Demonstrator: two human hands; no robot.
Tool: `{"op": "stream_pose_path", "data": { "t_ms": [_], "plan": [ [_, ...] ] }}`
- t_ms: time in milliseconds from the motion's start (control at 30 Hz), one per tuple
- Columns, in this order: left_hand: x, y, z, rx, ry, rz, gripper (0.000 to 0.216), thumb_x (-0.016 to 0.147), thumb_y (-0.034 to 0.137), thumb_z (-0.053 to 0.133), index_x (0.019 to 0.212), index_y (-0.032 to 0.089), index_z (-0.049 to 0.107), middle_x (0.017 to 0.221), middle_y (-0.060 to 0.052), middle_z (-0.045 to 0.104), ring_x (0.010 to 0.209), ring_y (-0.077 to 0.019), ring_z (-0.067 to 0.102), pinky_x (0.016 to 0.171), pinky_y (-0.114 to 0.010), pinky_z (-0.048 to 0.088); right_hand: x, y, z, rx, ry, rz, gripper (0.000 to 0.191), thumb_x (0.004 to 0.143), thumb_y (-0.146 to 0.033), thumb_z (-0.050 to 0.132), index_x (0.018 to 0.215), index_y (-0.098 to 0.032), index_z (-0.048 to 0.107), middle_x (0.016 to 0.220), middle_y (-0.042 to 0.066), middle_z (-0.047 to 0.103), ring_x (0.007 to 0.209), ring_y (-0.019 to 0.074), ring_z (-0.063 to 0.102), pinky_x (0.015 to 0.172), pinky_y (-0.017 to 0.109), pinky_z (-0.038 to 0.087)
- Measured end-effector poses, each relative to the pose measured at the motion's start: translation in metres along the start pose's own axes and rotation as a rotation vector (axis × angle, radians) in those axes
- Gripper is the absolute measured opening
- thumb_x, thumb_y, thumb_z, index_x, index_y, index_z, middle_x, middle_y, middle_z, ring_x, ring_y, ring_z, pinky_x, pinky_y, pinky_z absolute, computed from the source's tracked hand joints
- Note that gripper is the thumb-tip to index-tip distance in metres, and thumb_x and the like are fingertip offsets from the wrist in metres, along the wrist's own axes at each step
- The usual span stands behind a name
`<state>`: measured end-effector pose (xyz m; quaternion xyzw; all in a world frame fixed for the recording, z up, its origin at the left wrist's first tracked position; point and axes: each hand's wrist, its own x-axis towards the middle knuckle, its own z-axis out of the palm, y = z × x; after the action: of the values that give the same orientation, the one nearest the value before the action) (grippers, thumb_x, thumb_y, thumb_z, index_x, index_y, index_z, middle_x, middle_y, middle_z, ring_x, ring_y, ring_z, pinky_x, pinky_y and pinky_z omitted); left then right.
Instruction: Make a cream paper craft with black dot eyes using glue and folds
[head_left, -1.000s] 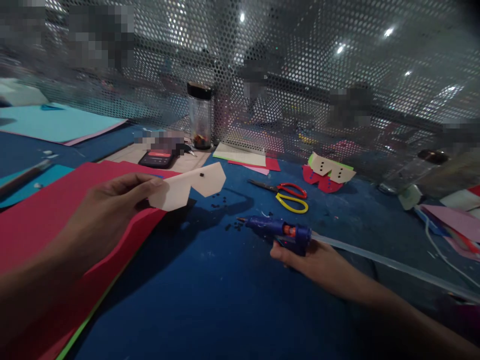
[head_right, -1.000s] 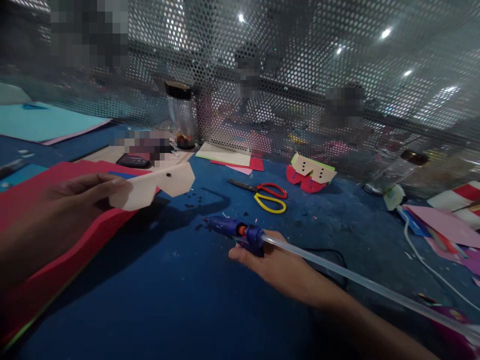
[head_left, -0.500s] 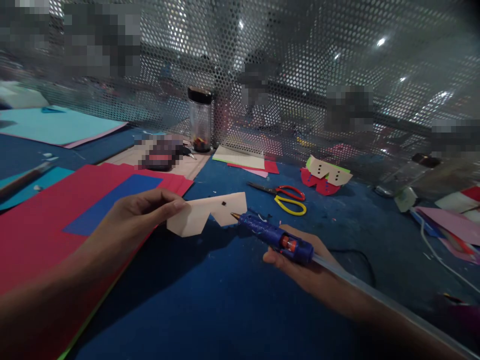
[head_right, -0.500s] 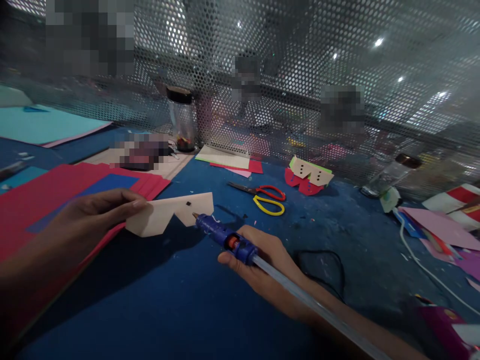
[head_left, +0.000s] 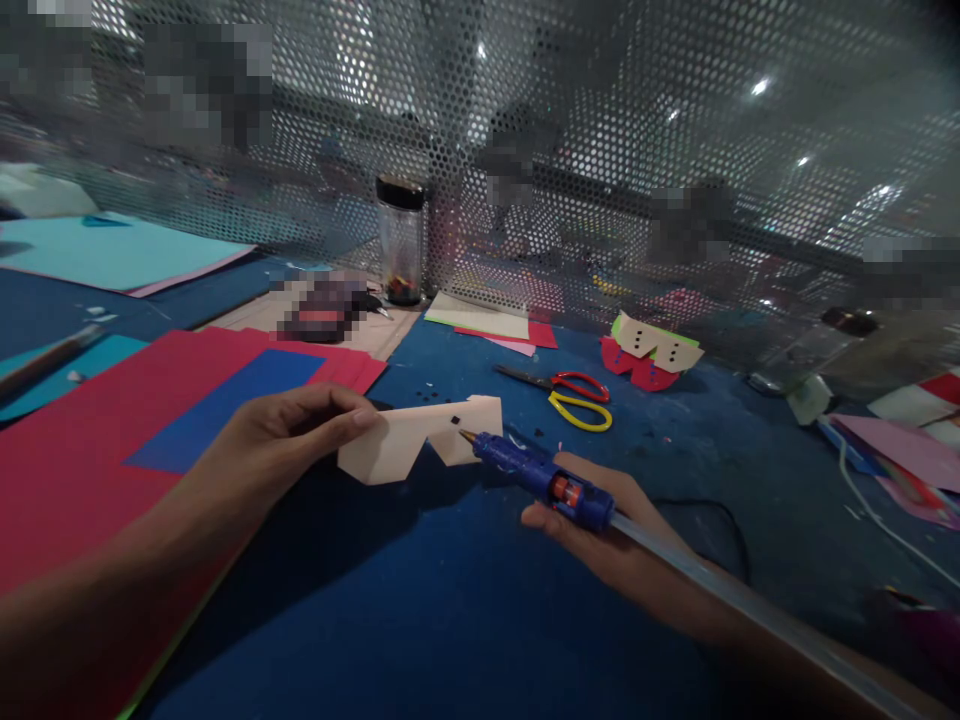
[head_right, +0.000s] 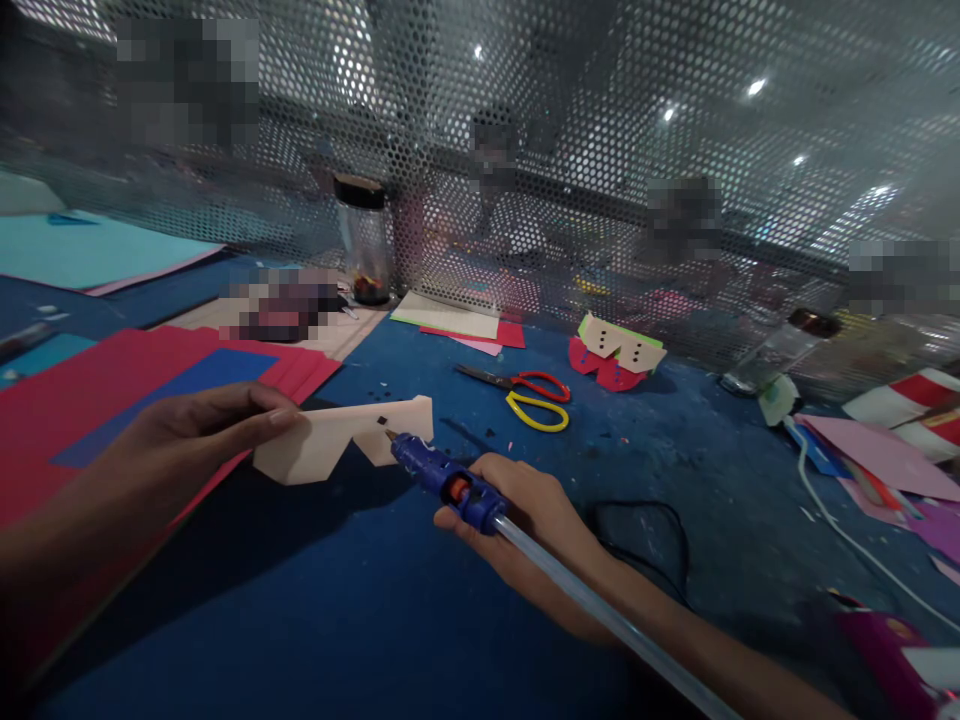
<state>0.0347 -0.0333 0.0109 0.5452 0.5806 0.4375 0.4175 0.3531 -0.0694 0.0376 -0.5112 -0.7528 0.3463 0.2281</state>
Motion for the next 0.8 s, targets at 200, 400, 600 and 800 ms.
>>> {"op": "stream_pose_path", "data": {
  "t_ms": [200, 400, 600, 800],
  "plan": [
    [0.0012, -0.0038, -0.0022, 0.002, -0.005, -0.026, 0.037, 0.076, 0.059, 0.080, 0.081, 0.023, 0.074, 0.077, 0.000, 0.068, 0.072, -0.0162, 0.059, 0.061, -0.023, 0.044, 0.0019, 0.0008, 0.0006, -0.027, 0.004, 0.010, 0.036, 0.094, -0.051, 0.065, 0.078, -0.021, 0.054, 0.075, -0.001, 0.056, 0.066, 0.0135, 0.049, 0.056, 0.025, 0.036],
    [-0.0006, 0.0006, -0.0008, 0.014, -0.002, -0.007, 0.036, 0.075, 0.059, 0.078, 0.079, 0.023, 0.075, 0.076, -0.002, 0.069, 0.070, -0.0180, 0.059, 0.059, -0.026, 0.044, 0.0014, 0.0002, 0.0002, -0.048, -0.001, 0.011, 0.033, 0.093, -0.047, 0.066, 0.077, -0.021, 0.053, 0.075, 0.000, 0.058, 0.066, 0.0136, 0.048, 0.057, 0.026, 0.036],
    [0.0003, -0.0006, -0.0006, 0.027, 0.006, 0.016, 0.034, 0.077, 0.059, 0.077, 0.079, 0.024, 0.075, 0.075, -0.001, 0.069, 0.070, -0.0175, 0.059, 0.060, -0.025, 0.043, 0.0015, -0.0012, -0.0002, -0.070, -0.005, 0.021, 0.037, 0.093, -0.050, 0.063, 0.074, -0.022, 0.049, 0.073, -0.001, 0.055, 0.065, 0.0144, 0.046, 0.058, 0.027, 0.035],
    [0.0015, -0.0045, -0.0020, 0.002, 0.005, -0.014, 0.035, 0.076, 0.058, 0.079, 0.080, 0.024, 0.074, 0.074, 0.001, 0.068, 0.070, -0.0162, 0.059, 0.060, -0.023, 0.044, 0.0018, -0.0023, -0.0006, -0.086, -0.009, 0.047, 0.036, 0.093, -0.050, 0.063, 0.074, -0.023, 0.048, 0.075, 0.000, 0.054, 0.068, 0.0154, 0.047, 0.060, 0.028, 0.036]
  ]
}}
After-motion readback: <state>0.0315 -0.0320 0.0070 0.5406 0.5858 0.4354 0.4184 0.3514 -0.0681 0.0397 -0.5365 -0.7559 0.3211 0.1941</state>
